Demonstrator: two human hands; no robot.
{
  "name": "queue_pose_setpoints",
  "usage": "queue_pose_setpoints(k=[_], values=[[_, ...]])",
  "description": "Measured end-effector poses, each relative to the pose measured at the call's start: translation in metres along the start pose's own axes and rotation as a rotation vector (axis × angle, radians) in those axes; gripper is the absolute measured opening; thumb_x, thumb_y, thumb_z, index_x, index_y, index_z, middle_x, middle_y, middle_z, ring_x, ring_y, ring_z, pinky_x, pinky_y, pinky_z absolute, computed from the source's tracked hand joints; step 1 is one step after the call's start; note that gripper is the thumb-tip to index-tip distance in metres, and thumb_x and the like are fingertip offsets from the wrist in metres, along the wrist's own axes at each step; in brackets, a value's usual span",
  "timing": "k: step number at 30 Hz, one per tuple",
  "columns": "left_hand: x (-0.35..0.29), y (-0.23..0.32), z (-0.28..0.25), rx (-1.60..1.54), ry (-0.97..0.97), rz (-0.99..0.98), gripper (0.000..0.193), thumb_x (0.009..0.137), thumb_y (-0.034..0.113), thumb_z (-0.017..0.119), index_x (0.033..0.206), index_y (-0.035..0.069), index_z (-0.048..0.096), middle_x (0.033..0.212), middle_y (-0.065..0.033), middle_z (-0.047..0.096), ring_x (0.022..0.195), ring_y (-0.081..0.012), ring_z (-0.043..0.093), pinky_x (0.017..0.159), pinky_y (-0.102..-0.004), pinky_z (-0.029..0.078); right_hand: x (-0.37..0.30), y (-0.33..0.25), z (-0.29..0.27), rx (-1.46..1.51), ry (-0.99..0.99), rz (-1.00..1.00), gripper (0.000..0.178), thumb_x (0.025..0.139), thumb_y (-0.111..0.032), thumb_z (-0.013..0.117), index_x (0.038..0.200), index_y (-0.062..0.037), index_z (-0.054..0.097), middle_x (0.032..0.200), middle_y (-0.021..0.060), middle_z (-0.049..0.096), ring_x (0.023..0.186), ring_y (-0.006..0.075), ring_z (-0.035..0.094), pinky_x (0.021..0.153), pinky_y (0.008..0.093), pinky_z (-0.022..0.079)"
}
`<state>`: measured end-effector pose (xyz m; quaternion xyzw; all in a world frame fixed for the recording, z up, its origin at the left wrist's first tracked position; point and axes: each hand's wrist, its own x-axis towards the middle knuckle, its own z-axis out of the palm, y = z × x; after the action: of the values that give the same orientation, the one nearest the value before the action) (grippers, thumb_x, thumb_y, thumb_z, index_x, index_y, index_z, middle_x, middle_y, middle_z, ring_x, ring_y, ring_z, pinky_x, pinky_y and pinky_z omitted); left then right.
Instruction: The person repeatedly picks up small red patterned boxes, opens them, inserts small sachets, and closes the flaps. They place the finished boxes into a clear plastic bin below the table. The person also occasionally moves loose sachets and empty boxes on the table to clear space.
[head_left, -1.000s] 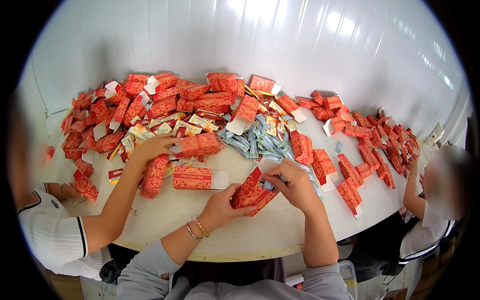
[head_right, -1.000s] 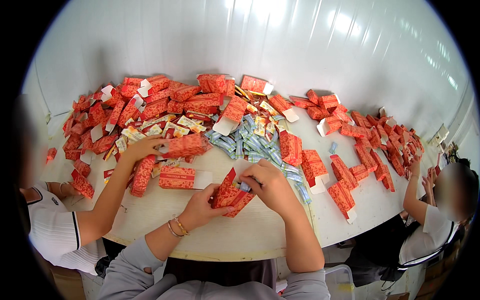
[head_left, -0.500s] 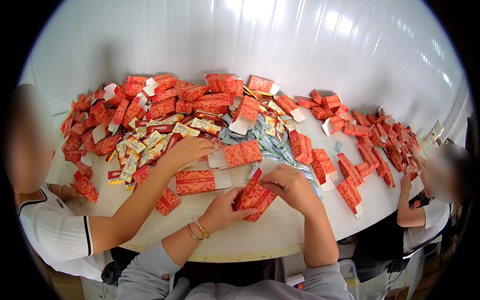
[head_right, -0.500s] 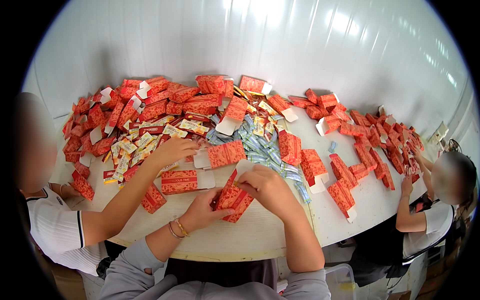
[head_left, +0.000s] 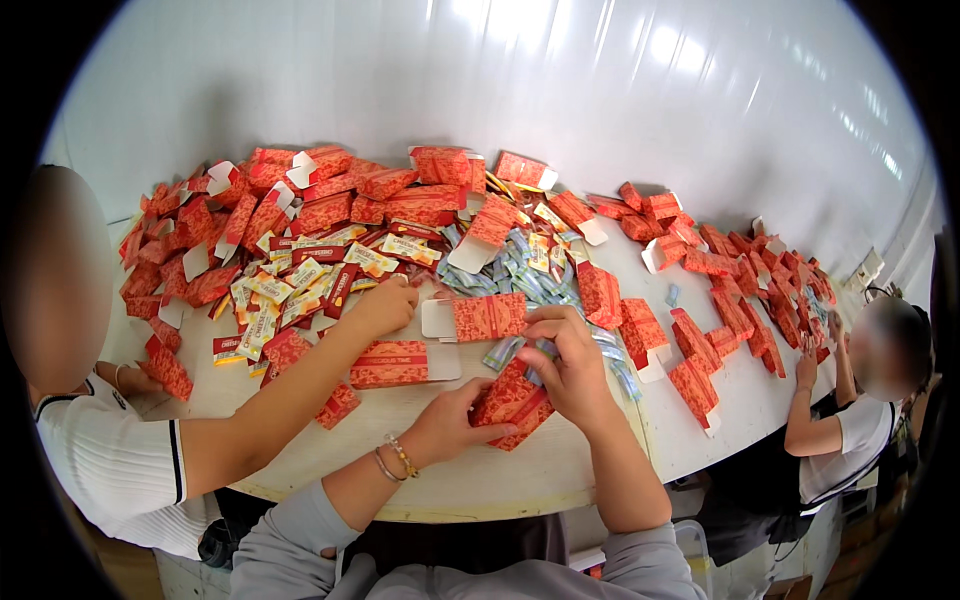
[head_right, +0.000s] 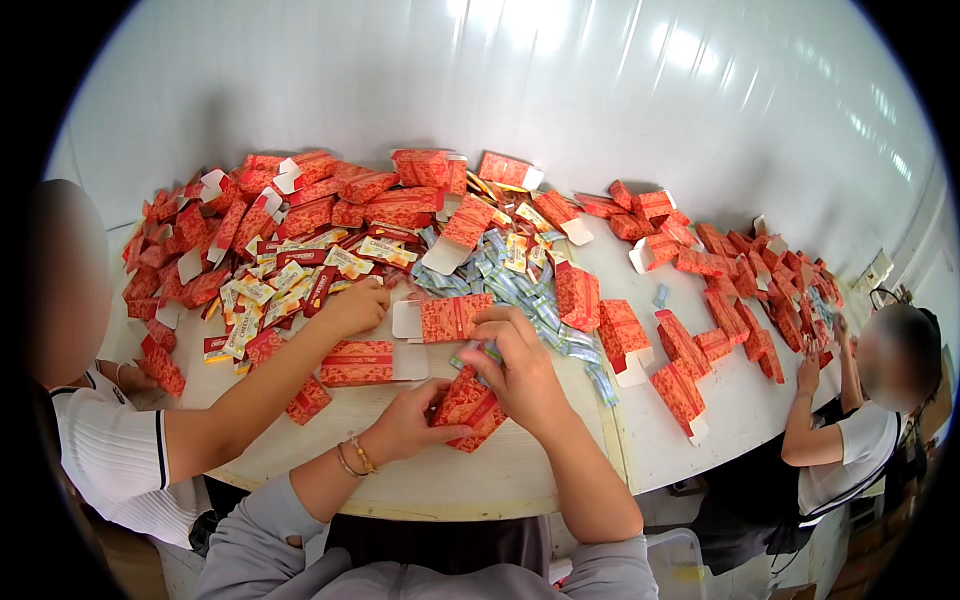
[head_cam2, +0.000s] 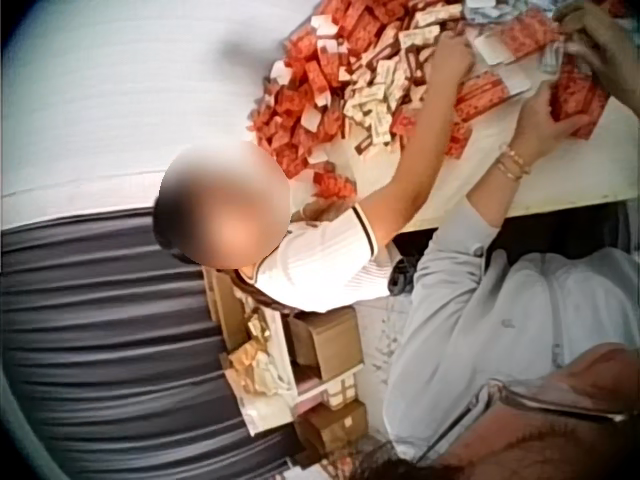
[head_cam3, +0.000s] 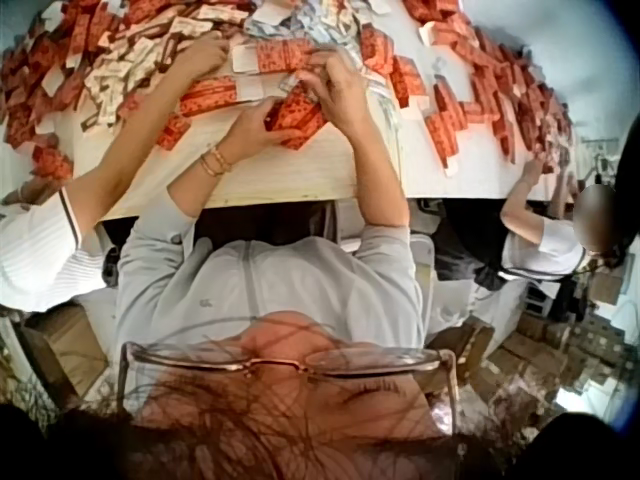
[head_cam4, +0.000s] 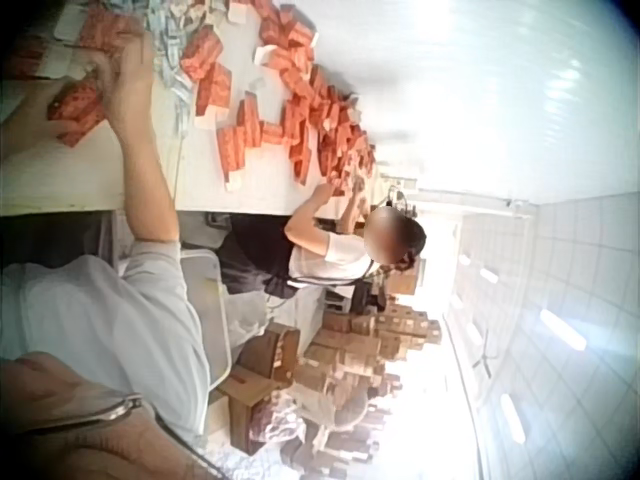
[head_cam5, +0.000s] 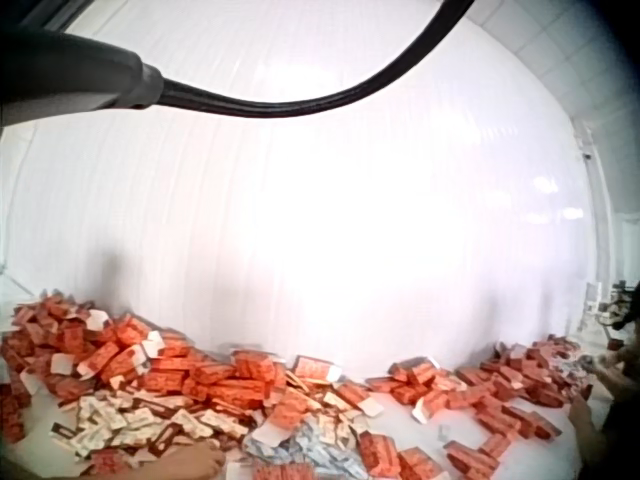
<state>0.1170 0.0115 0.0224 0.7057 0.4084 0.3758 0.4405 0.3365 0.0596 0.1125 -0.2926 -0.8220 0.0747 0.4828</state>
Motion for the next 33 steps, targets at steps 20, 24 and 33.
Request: queue_pose_setpoints(k=[20,24,33], values=[[0.005,-0.015,-0.001,-0.127,-0.020,-0.078,0.071,0.097,0.028,0.089,0.147,0.000,0.047,0.134,-0.0182,0.068,0.122,-0.0230,0.072,0.105,-0.0383,0.059,0.007,-0.018,-0.018,-0.291,-0.239,-0.157,0.039,0.076,-0.011,0.094,0.114,-0.0153,0.082,0.119,-0.0023,0.078,0.105,0.0247,0.062,0.096,0.0422,0.044],[0.004,-0.014,0.002,-0.148,0.085,0.111,0.083,0.096,0.024,0.090,0.158,0.002,0.039,0.147,-0.0218,0.061,0.133,-0.0281,0.067,0.111,-0.0413,0.057,0.005,-0.014,-0.022,-0.254,-0.294,-0.205,0.038,0.079,-0.010,0.094,0.115,-0.0130,0.080,0.117,0.0003,0.076,0.109,0.0246,0.065,0.092,0.0431,0.046],[-0.002,-0.010,-0.011,0.135,0.219,0.415,0.087,0.096,0.015,0.087,0.167,0.008,0.038,0.163,-0.0197,0.048,0.146,-0.0345,0.058,0.119,-0.0463,0.053,-0.015,0.010,-0.032,0.290,-0.283,0.178,0.042,0.087,-0.004,0.092,0.126,-0.0092,0.080,0.120,0.0085,0.071,0.109,0.0236,0.069,0.090,0.0366,0.057]])
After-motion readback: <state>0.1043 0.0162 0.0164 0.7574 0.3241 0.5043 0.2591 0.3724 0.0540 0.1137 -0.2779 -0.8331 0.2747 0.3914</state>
